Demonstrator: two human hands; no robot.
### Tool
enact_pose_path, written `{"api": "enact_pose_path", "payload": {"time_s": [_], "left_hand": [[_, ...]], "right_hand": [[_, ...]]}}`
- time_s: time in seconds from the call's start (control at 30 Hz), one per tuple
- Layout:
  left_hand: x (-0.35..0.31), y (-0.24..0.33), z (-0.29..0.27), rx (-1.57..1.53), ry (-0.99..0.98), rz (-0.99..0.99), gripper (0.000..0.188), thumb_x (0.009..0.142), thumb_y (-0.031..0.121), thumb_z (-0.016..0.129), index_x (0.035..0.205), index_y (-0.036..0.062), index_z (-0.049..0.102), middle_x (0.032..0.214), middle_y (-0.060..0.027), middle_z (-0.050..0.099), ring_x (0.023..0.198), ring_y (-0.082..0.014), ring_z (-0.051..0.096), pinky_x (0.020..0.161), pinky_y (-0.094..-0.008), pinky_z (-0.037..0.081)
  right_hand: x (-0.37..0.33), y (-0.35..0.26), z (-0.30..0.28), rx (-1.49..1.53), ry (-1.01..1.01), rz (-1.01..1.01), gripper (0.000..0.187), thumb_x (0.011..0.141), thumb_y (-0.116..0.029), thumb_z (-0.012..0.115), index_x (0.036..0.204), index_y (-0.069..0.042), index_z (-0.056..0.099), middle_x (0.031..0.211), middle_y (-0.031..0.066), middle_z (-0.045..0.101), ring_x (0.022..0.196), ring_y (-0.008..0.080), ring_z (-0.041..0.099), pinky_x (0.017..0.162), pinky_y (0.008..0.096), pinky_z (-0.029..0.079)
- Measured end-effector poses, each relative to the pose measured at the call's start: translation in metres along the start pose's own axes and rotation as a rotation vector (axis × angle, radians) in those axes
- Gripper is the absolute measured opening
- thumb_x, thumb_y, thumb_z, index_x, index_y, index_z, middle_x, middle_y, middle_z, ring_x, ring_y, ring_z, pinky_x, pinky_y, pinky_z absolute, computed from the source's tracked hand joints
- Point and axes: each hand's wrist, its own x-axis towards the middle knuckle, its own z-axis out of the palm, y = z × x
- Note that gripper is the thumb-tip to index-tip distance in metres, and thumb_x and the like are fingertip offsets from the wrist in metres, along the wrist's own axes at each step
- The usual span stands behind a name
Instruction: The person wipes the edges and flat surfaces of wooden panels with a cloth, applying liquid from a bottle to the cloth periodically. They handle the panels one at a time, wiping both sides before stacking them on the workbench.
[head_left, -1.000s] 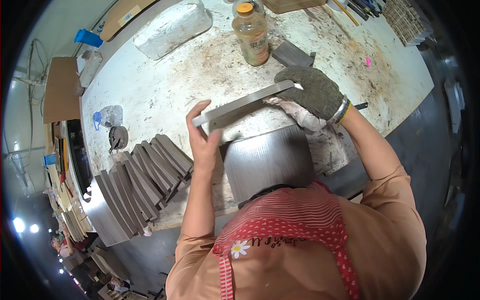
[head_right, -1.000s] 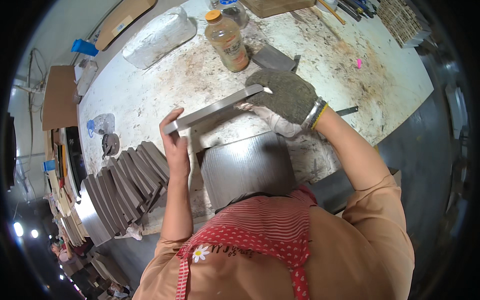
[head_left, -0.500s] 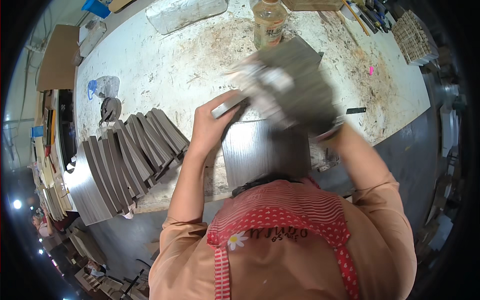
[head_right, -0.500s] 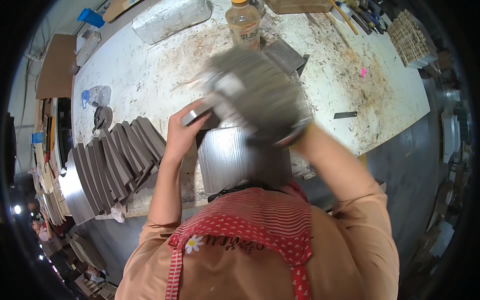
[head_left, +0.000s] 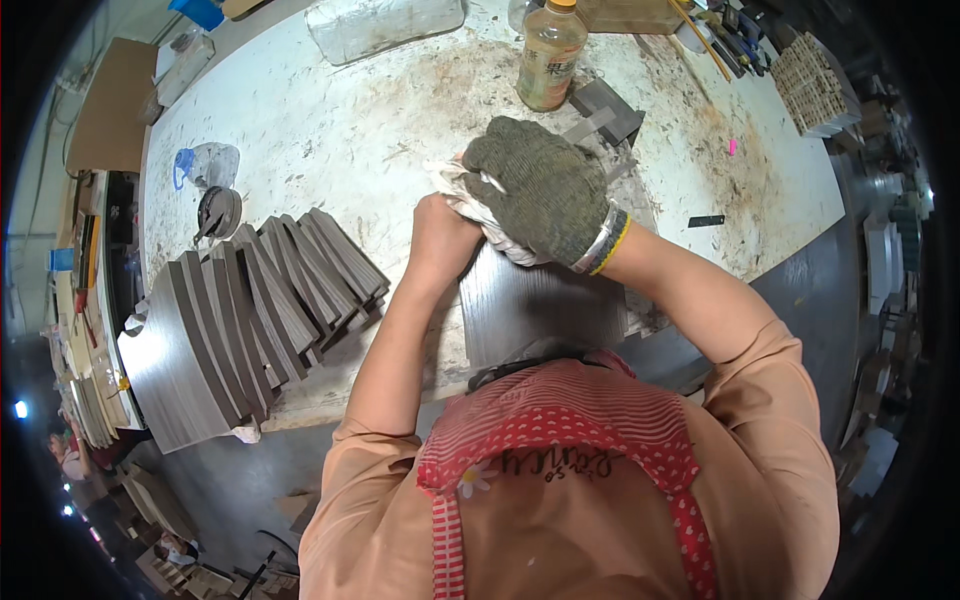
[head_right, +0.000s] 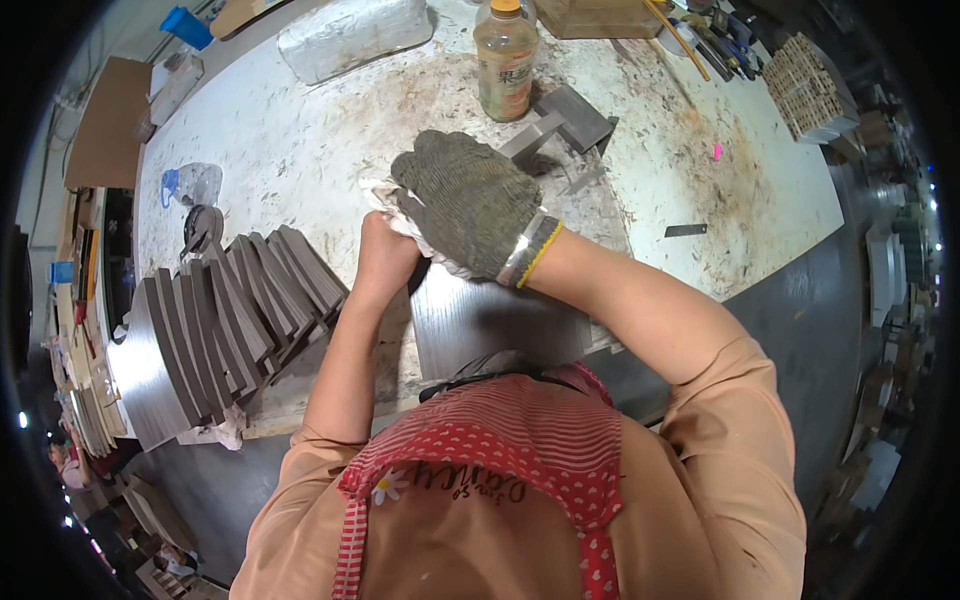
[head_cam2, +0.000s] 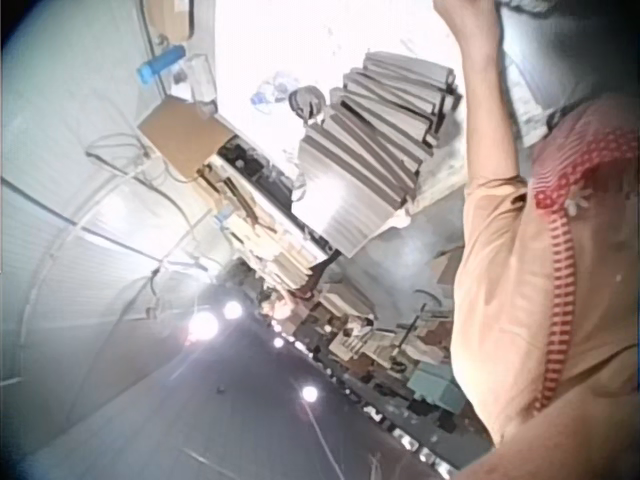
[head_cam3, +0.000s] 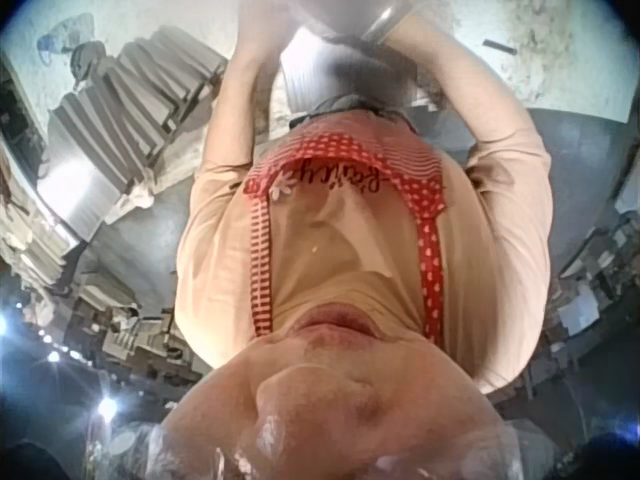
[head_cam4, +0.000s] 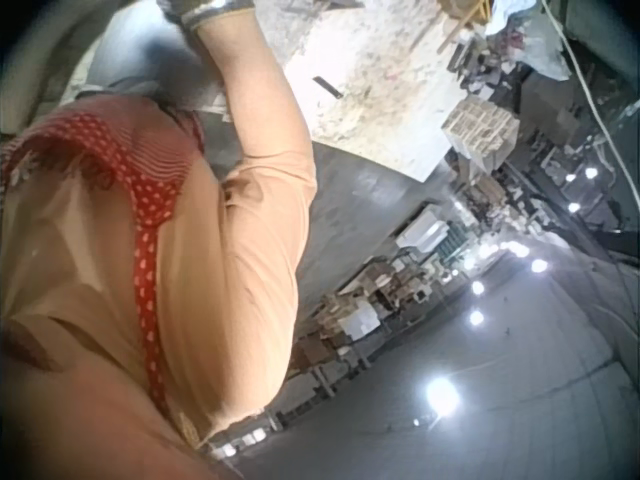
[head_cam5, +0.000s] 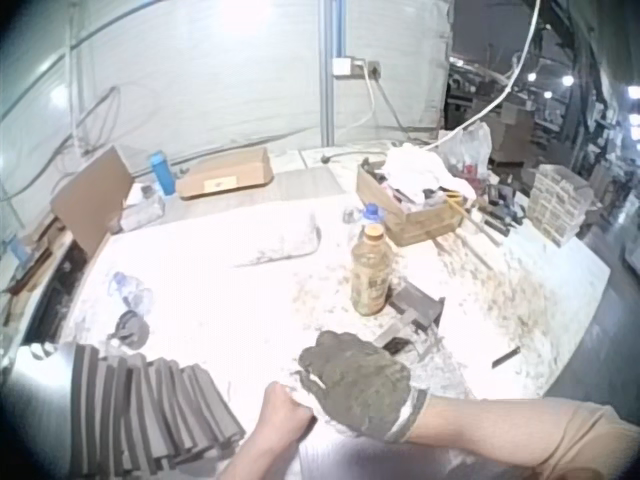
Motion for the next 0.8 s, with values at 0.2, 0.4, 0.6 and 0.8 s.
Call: {"api": "enact_pose_path", "payload": {"time_s": [0.2,0.4,0.6,0.8], "left_hand": [[-0.007,0.009,-0.002,0.051,-0.098,0.094,0.037,0.078,0.012,0.069,0.115,0.0118,0.063,0.104,-0.0109,0.066,0.090,-0.0201,0.066,0.079,-0.0272,0.051],[-0.004,0.008,-0.001,-0.505,-0.002,-0.007,0.012,0.081,0.004,0.064,0.093,0.0019,0.067,0.086,-0.0119,0.069,0.078,-0.0115,0.063,0.072,-0.0265,0.050],[0.006,0.004,0.002,0.003,-0.100,0.121,0.033,0.079,0.008,0.067,0.112,0.0068,0.064,0.089,-0.0120,0.070,0.073,-0.0118,0.064,0.069,-0.0259,0.050],[0.007,0.009,0.002,-0.010,-0.148,0.018,0.033,0.079,0.008,0.067,0.112,0.0091,0.064,0.099,-0.0134,0.068,0.088,-0.0146,0.064,0.079,-0.0260,0.048]], "right_hand": [[-0.004,0.030,-0.036,-0.097,-0.260,0.133,0.040,0.068,-0.028,0.074,0.096,-0.004,0.060,0.092,0.0145,0.059,0.088,0.0288,0.058,0.084,0.0380,0.046],[0.012,-0.019,-0.028,0.036,-0.047,0.078,0.027,0.082,-0.023,0.059,0.103,-0.006,0.060,0.099,0.0155,0.059,0.095,0.0277,0.057,0.086,0.0390,0.045],[-0.015,0.050,-0.041,-0.285,-0.181,0.038,0.022,0.080,-0.025,0.060,0.095,-0.008,0.061,0.085,0.0116,0.058,0.087,0.0265,0.059,0.075,0.0384,0.048],[-0.045,0.148,-0.089,-0.445,-0.248,0.555,0.016,0.088,-0.019,0.053,0.084,-0.005,0.059,0.085,0.0145,0.058,0.080,0.0273,0.056,0.075,0.0365,0.047]]}}
